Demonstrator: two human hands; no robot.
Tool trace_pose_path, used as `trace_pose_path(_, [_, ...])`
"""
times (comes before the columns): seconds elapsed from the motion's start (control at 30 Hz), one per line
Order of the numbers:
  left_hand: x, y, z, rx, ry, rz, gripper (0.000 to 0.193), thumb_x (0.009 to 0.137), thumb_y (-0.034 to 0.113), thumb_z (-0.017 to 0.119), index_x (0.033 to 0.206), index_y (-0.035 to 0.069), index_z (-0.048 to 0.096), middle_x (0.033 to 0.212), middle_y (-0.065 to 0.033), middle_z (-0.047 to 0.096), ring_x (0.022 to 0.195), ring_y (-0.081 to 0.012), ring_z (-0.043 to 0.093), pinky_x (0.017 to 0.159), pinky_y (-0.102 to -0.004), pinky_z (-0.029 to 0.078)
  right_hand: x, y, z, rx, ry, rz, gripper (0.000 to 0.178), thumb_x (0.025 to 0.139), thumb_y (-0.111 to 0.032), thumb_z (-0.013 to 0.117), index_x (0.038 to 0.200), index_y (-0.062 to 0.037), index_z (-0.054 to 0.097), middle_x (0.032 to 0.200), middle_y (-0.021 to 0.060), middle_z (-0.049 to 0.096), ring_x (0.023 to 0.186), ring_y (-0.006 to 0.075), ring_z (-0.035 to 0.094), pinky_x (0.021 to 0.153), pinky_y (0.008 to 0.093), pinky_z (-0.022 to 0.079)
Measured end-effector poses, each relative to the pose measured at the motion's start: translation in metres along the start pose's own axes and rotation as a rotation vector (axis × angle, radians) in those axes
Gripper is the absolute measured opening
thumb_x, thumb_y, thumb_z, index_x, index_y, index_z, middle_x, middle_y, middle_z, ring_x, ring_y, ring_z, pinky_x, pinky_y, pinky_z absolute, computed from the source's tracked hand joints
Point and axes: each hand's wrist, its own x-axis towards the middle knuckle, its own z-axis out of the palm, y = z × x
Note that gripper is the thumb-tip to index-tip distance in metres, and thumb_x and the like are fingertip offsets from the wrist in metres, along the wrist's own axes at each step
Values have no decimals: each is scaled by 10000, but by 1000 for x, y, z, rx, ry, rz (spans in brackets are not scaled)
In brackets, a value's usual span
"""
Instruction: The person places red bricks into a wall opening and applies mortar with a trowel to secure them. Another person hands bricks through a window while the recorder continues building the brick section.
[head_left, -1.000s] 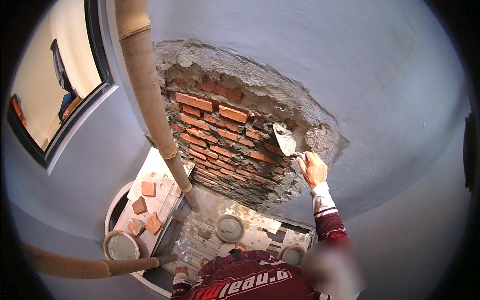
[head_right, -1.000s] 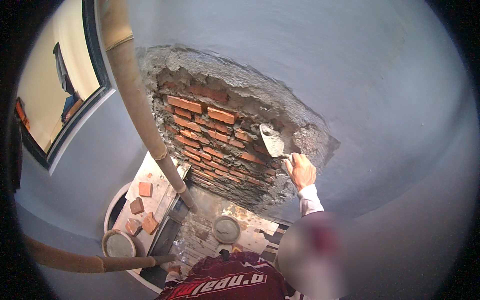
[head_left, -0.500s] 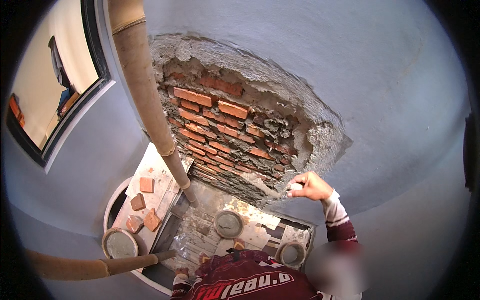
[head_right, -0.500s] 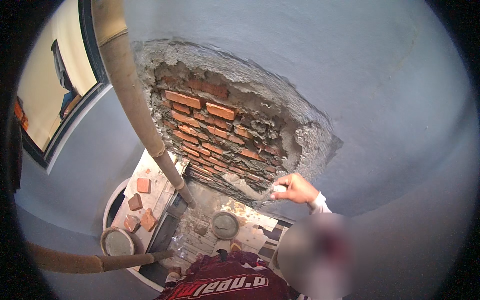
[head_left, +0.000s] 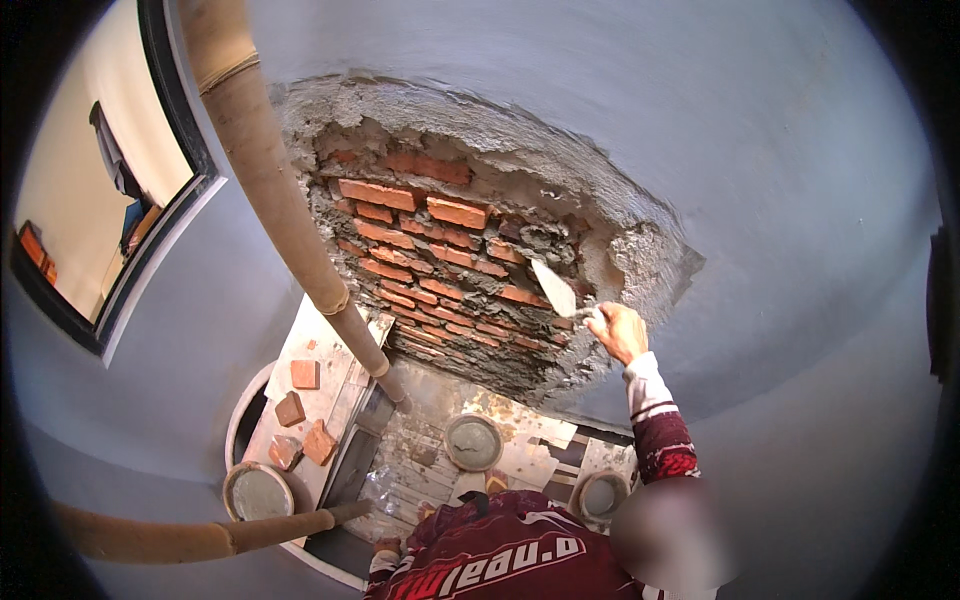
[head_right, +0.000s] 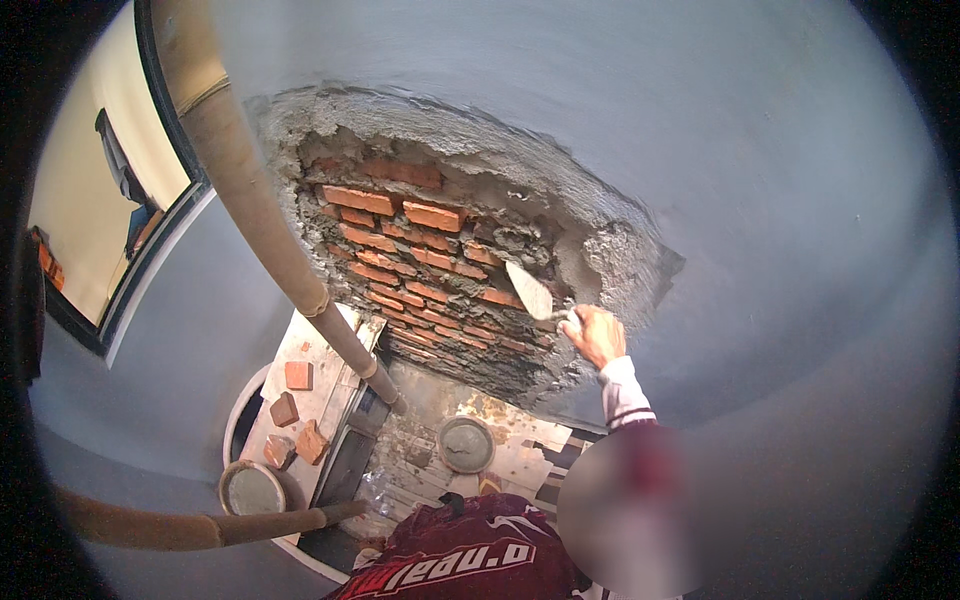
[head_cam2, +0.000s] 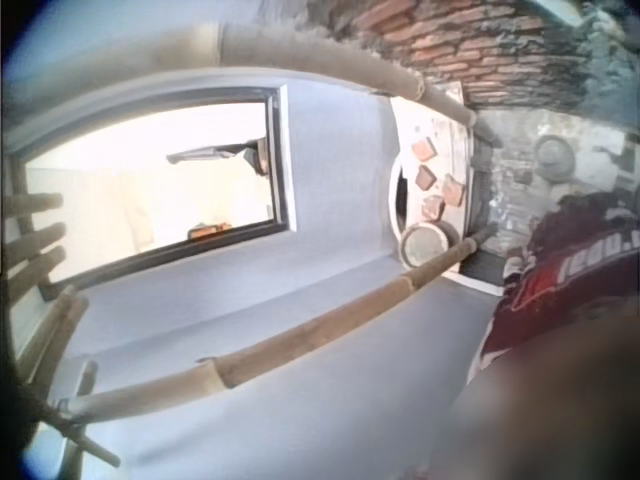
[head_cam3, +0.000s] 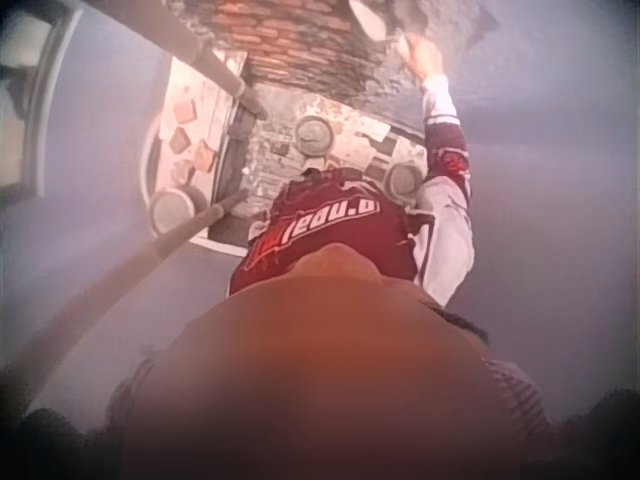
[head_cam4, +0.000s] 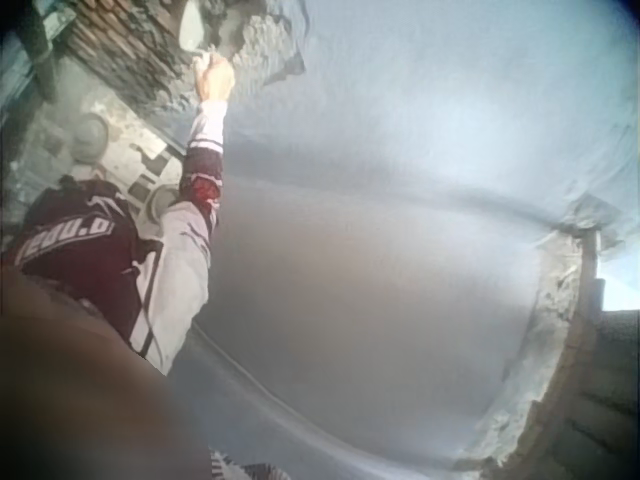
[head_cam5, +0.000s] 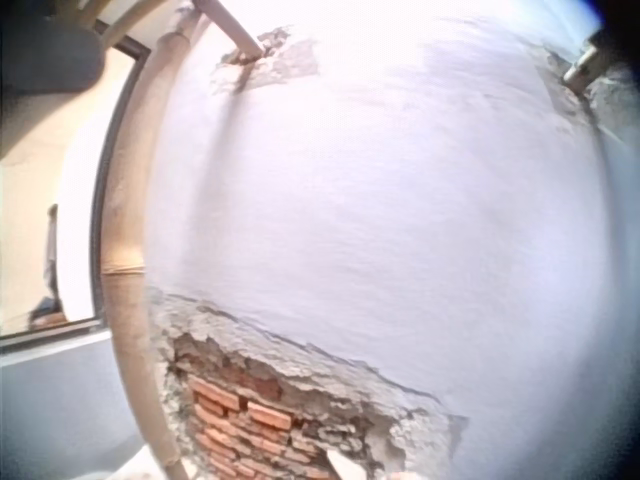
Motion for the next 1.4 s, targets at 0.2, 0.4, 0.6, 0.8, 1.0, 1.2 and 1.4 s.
trace_pose_path(0.2, [17,-9,15,-696,257,-347,220,676,162,721,844,27,678,785,-139,684,730,-267,665,664,-386,538,-4,10,-9,51,158,71,331,812,-366,694,969,-74,690,901,125,686,835,342,659,720,432,516])
trace_pose_path(0.4, [25,-18,19,-1068,270,-632,232,690,175,719,871,35,683,792,-123,682,698,-257,654,674,-392,539,-23,-3,-5,-100,291,79,338,812,-354,717,999,-76,670,876,121,663,794,337,654,699,435,516])
trace_pose_path(0.6, [1,-2,27,-983,154,-612,253,721,211,725,887,23,695,818,-134,705,763,-256,679,734,-392,537,-38,-25,-21,-248,311,7,311,799,-304,735,999,-82,648,854,103,635,768,319,642,668,413,510])
trace_pose_path(0.8, [-2,-13,45,-544,196,-255,275,836,307,668,962,64,694,927,-105,713,889,-255,683,746,-431,538,-33,-70,-46,-92,76,-179,283,766,-295,759,933,-85,671,785,89,630,730,296,644,628,407,502])
trace_pose_path(1.0, [17,-30,54,-683,233,-328,318,747,257,702,969,29,694,910,-160,710,864,-302,682,783,-427,528,11,-111,-32,427,-361,-315,333,783,-317,782,972,-50,720,805,80,698,684,157,634,624,313,489])
trace_pose_path(1.2, [-10,5,28,-1055,275,-585,315,720,215,700,979,35,700,944,-184,706,881,-322,677,820,-418,522,75,-69,14,809,-232,62,226,837,-165,687,994,-5,719,733,-1,624,620,56,499,558,245,413])
trace_pose_path(1.4, [-60,4,63,-31,-52,-155,277,848,223,563,1083,160,695,1096,-115,694,1006,-338,663,865,-455,521,20,-63,57,753,-325,79,190,828,-183,732,910,-16,694,691,-38,582,606,44,487,542,241,414])
